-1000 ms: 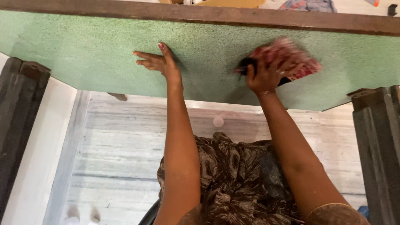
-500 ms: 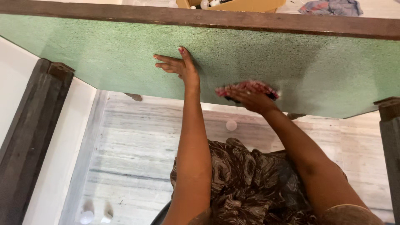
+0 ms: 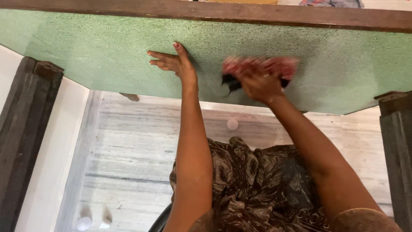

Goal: The person wipes the surface of a large glass panel with a patterned cloth. They use both hands to rub the cloth across the glass, moving from one side to the other in a repetitive cleaning motion.

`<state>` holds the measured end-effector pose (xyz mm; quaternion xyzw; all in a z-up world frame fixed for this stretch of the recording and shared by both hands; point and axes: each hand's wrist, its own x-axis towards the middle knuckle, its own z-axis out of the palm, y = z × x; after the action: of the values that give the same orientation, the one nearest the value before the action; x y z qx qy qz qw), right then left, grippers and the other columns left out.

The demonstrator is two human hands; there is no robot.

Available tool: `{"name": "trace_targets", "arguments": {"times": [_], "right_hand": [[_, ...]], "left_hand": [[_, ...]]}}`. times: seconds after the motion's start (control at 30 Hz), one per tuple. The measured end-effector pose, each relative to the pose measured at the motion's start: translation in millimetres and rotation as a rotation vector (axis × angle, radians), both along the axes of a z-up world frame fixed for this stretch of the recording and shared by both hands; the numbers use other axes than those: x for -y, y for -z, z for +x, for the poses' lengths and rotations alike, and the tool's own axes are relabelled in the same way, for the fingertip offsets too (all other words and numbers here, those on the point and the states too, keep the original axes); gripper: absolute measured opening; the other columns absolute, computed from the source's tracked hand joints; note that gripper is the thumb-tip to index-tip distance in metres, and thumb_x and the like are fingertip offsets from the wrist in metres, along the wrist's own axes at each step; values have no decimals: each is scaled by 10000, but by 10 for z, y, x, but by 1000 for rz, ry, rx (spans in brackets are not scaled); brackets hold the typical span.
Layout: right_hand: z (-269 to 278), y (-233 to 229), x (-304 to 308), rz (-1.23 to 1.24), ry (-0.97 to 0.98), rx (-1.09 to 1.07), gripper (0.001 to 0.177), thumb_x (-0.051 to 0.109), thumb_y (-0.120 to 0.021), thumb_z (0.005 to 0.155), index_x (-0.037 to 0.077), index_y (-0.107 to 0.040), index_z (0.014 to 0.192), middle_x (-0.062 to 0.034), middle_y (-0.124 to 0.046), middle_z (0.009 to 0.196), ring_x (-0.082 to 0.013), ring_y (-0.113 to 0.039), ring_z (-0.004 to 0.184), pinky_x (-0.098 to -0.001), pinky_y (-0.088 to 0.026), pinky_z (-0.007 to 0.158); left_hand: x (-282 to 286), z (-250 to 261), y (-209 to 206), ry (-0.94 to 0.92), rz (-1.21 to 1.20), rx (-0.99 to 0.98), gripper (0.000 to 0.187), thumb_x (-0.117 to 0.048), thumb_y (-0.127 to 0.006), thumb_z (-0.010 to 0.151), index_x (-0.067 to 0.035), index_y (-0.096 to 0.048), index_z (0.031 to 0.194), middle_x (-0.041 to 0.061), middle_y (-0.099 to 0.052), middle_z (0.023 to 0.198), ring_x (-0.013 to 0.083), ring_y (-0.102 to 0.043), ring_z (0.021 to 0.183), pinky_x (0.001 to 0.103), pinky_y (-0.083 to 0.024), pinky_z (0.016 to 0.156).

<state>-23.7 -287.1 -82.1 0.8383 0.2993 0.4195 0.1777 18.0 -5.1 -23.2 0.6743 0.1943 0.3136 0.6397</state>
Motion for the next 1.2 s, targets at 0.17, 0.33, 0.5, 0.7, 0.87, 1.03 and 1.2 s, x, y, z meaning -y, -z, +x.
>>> {"name": "trace_targets", "arguments": {"times": [0.17, 0.33, 0.5, 0.7, 0.87, 1.03, 1.2], "right_hand": [[-223, 465, -138, -584, -51, -433, 562, 336, -400, 1095, 318, -262, 1639, -13, 33, 1725, -220, 37, 1590, -607, 50, 1229], [-360, 604, -203, -710, -105, -633, 564, 321, -397, 1091, 306, -271, 1640, -2, -4, 1731, -219, -1, 1584, -610, 15, 1220], [-404, 592, -120, -762, -125, -693, 567, 306, -393, 1086, 294, -280, 1642, 9, -42, 1737, -218, -39, 1577, -613, -20, 1212], [-295, 431, 19, -726, -119, -559, 571, 288, -389, 1081, 280, -290, 1643, 23, -87, 1744, -217, -85, 1569, -617, -62, 1203], [-43, 117, 332, -365, 27, -347, 568, 314, -404, 1109, 351, -305, 1667, 66, -135, 1756, -201, -123, 1567, -645, -59, 1213], [104, -187, 916, -114, 49, 238, 604, 544, -482, 1135, 412, -343, 1708, 13, -106, 1790, -269, -67, 1652, -633, 90, 1268], [-291, 55, 1329, -453, 216, -495, 630, 524, -409, 1072, 385, -224, 1658, 93, -124, 1760, -164, -110, 1620, -673, -144, 1229]], "left_hand": [[-34, 31, 146, -12, 127, 64, 1133, -841, -324, 966, -115, 247, 1622, 339, 332, 1657, 531, 361, 1529, 793, 98, 1175], [-67, 18, 47, 42, 20, -21, 1208, -864, -353, 858, -128, 254, 1599, 339, 383, 1590, 538, 333, 1461, 824, 37, 1078], [17, -36, -84, 41, -21, -49, 1213, -912, -295, 800, -183, 270, 1588, 289, 404, 1605, 545, 337, 1475, 872, 16, 1016], [24, -81, -149, 43, -42, -56, 1218, -931, -292, 776, -222, 283, 1582, 250, 408, 1619, 550, 321, 1472, 876, 25, 1014], [28, -71, -152, 28, -60, -38, 1222, -940, -308, 779, -230, 273, 1586, 251, 392, 1628, 554, 293, 1480, 871, 12, 1030], [5, -48, -90, 21, -34, -53, 1208, -928, -301, 784, -231, 259, 1594, 260, 378, 1631, 558, 300, 1488, 883, 10, 1013], [25, -22, -89, -2, -22, -41, 1205, -923, -325, 795, -227, 247, 1595, 272, 365, 1633, 560, 277, 1487, 886, -21, 1012]]}}
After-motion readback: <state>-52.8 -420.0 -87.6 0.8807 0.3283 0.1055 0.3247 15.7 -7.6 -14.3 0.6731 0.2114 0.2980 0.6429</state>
